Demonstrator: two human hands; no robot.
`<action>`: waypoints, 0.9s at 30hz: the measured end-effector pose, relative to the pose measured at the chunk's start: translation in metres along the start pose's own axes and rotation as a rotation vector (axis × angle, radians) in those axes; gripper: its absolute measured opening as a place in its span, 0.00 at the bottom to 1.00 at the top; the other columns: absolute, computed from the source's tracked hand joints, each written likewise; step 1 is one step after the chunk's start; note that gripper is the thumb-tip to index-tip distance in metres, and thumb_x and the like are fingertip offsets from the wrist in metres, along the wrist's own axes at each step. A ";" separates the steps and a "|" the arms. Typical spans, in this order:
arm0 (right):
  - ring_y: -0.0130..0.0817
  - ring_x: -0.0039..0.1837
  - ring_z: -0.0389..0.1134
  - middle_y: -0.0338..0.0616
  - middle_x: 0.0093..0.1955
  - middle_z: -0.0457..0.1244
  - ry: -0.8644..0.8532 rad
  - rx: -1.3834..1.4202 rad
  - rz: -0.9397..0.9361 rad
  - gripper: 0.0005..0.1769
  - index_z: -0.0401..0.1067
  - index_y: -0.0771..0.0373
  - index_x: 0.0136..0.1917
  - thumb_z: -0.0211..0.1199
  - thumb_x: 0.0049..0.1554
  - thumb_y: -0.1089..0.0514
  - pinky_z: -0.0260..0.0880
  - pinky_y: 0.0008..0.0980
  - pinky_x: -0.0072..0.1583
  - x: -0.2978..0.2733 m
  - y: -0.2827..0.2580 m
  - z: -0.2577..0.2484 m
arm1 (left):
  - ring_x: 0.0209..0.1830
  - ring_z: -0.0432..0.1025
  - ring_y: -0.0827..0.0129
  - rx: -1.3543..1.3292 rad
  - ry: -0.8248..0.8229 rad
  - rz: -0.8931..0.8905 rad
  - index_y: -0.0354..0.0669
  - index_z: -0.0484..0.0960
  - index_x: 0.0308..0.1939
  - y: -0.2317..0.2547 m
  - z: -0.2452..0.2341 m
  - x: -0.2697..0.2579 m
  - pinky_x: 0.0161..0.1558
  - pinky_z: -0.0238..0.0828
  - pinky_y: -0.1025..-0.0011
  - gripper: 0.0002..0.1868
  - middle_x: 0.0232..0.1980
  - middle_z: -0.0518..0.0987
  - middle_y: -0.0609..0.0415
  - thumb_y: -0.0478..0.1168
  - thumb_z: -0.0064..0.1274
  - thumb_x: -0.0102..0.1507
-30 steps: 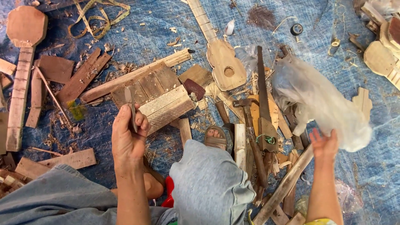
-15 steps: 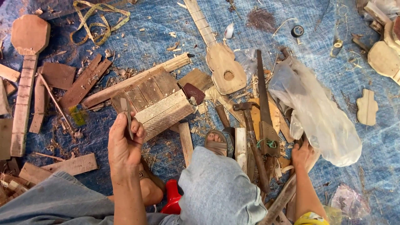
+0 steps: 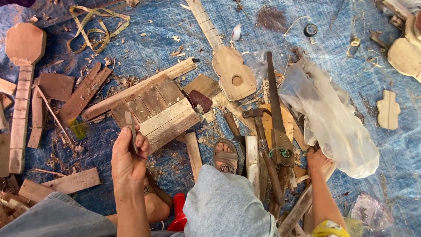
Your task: Final shaping of a wooden instrument body and fitting the neck using a knife and saw.
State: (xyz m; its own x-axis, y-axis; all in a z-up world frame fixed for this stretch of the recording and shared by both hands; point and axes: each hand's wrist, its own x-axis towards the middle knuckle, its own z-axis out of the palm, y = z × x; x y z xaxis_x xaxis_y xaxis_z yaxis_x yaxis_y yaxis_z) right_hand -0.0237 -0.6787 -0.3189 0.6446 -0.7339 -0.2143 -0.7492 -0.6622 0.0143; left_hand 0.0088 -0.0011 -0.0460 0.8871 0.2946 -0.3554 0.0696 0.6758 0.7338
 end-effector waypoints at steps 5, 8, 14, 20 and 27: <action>0.58 0.65 0.67 0.57 0.60 0.69 0.021 0.261 0.003 0.26 0.75 0.52 0.61 0.48 0.64 0.36 0.66 0.59 0.63 -0.017 -0.009 0.055 | 0.23 0.62 0.70 0.001 0.013 -0.018 0.36 0.77 0.51 0.001 0.002 -0.001 0.28 0.64 0.76 0.14 0.23 0.61 0.57 0.45 0.47 0.72; 0.67 0.63 0.66 0.60 0.57 0.69 -0.042 0.453 -0.029 0.27 0.77 0.54 0.59 0.54 0.62 0.33 0.65 0.57 0.65 -0.025 -0.018 0.065 | 0.22 0.62 0.69 -0.002 0.000 -0.014 0.36 0.76 0.51 0.001 0.003 0.000 0.28 0.63 0.75 0.14 0.23 0.60 0.56 0.45 0.47 0.72; 0.76 0.64 0.62 0.72 0.58 0.66 -0.035 0.644 0.018 0.33 0.75 0.65 0.62 0.56 0.64 0.33 0.60 0.62 0.67 -0.048 -0.057 0.009 | 0.23 0.63 0.70 0.009 -0.012 -0.036 0.36 0.76 0.51 -0.003 0.007 -0.001 0.28 0.64 0.75 0.14 0.23 0.61 0.57 0.45 0.47 0.72; 0.65 0.67 0.64 0.54 0.69 0.64 -0.145 0.333 -0.084 0.56 0.47 0.50 0.83 0.60 0.53 0.21 0.64 0.61 0.66 -0.105 -0.111 -0.043 | 0.22 0.63 0.70 -0.005 -0.021 -0.025 0.36 0.76 0.51 -0.001 0.001 0.000 0.28 0.64 0.75 0.14 0.23 0.61 0.57 0.45 0.47 0.73; 0.69 0.77 0.50 0.63 0.82 0.43 -0.211 0.318 -0.175 0.69 0.34 0.52 0.86 0.65 0.48 0.23 0.55 0.67 0.70 -0.171 -0.148 -0.089 | 0.23 0.62 0.70 -0.027 -0.018 -0.026 0.36 0.76 0.50 0.005 0.010 -0.007 0.28 0.64 0.76 0.13 0.23 0.61 0.57 0.44 0.47 0.73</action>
State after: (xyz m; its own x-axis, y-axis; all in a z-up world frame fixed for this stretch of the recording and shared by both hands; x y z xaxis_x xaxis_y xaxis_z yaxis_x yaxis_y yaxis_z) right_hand -0.0095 -0.4683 -0.1971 0.7458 -0.5451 -0.3828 -0.6620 -0.6702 -0.3355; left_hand 0.0074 -0.0063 -0.0344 0.8930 0.2647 -0.3639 0.0807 0.7014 0.7082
